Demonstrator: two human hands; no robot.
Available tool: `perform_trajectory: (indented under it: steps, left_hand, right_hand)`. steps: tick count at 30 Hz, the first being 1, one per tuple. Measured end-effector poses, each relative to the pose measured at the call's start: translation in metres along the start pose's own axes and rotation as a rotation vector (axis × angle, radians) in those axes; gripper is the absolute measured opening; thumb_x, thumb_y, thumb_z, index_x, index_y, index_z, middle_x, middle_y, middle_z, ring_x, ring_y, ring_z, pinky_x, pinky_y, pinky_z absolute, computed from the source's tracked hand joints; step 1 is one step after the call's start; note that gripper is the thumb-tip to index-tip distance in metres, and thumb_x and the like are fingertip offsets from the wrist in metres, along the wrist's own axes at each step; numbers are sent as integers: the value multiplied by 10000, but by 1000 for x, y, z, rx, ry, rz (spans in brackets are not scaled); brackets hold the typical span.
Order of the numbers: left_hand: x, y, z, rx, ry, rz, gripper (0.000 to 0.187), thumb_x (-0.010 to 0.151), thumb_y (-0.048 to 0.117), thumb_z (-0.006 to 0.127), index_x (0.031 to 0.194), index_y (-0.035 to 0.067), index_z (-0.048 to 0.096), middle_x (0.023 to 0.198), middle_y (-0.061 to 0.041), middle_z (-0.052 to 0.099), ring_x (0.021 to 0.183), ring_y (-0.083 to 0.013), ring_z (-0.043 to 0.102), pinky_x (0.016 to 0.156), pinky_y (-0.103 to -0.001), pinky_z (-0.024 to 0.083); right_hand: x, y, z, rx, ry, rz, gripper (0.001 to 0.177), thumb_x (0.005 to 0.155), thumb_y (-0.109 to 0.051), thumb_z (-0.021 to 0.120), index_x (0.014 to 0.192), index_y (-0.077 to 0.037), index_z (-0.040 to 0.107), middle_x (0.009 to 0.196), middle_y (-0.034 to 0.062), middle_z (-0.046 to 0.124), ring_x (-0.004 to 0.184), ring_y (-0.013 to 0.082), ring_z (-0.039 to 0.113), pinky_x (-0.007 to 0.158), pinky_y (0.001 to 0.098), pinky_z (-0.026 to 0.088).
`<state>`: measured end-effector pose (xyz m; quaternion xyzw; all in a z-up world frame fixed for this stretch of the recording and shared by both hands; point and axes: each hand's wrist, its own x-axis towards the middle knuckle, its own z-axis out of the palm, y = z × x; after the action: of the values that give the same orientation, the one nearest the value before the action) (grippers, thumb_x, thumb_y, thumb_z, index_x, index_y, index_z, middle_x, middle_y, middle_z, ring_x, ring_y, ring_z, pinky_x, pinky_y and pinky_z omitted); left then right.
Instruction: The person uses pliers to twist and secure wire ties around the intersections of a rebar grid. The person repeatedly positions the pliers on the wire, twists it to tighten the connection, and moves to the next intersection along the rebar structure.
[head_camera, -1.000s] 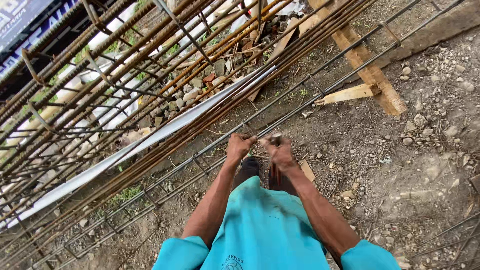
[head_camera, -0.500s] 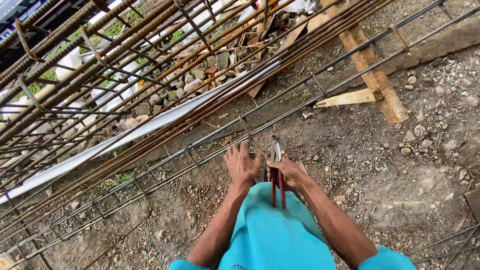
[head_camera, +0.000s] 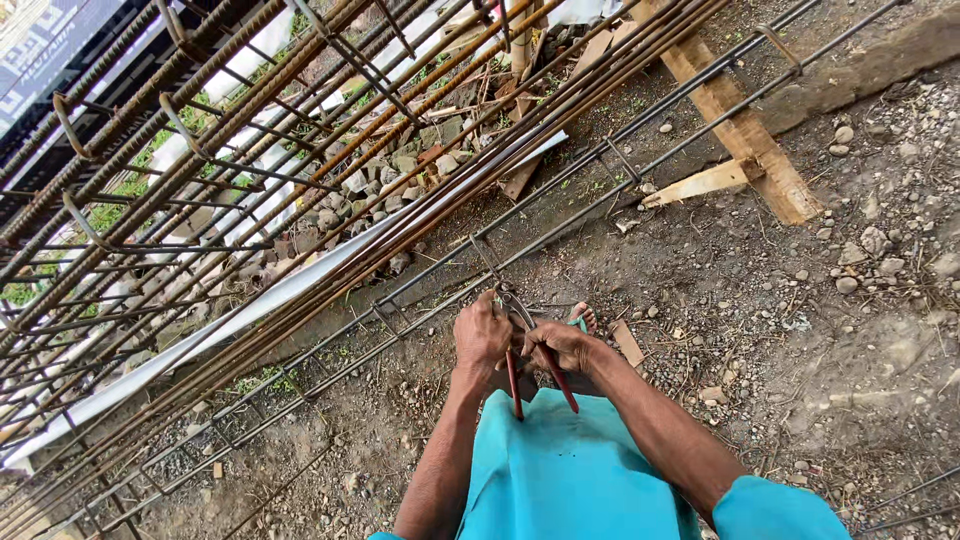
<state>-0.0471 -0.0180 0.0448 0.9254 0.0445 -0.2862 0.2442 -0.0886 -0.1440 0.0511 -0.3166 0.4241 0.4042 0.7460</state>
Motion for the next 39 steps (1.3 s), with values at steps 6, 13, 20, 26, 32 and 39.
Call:
perform_trajectory:
  steps: [6, 13, 20, 26, 32, 39]
  left_hand:
    - [1, -3, -2, -7, -22, 5, 323, 994, 159, 479, 1247, 112, 674, 772, -179, 720, 741, -278, 751, 702, -405, 617]
    - [-40, 42, -16, -345, -125, -70, 623, 1002, 416, 511, 1393, -68, 531, 1117, -336, 692, 1004, -392, 710, 840, -530, 589]
    - [14, 46, 57, -1383, 21, -457, 453, 907, 355, 789, 933, -34, 559, 621, -24, 518, 476, -132, 523, 478, -312, 525]
    - [23, 24, 76, -1747, -293, -293, 418, 902, 422, 787, 859, 28, 656, 564, -13, 474, 468, -143, 543, 585, -384, 608]
    - [1, 50, 76, -1364, -55, -465, 633, 892, 421, 813, 1222, -14, 493, 901, -138, 651, 793, -246, 617, 766, -468, 520]
    - [-2, 41, 63, -1785, -172, -399, 619, 859, 188, 843, 1282, 129, 394, 601, 11, 409, 448, -117, 402, 462, -264, 469]
  right_hand:
    - [77, 40, -49, 191, -32, 27, 640, 608, 149, 677, 1234, 76, 566, 723, 242, 600, 603, 318, 640, 648, 454, 574]
    - [-12, 22, -2, -982, 221, -659, 148, 1002, -217, 550, 1050, -81, 583, 839, 100, 698, 895, 295, 710, 789, 432, 579]
    - [-5, 35, -64, -1263, 321, -749, 504, 731, -421, 697, 1074, -77, 565, 891, 134, 571, 839, 349, 627, 707, 491, 515]
    - [22, 75, -118, -351, -343, -325, 290, 942, -116, 549, 1113, 112, 602, 909, 339, 649, 838, 420, 680, 808, 533, 568]
    - [-59, 20, -50, -1248, 659, -673, 309, 908, -406, 702, 874, -141, 546, 619, 94, 644, 573, 275, 637, 639, 430, 558]
    - [-49, 23, -64, -168, -303, 8, 285, 950, -319, 700, 1017, -62, 598, 635, 48, 510, 512, 231, 592, 538, 406, 561]
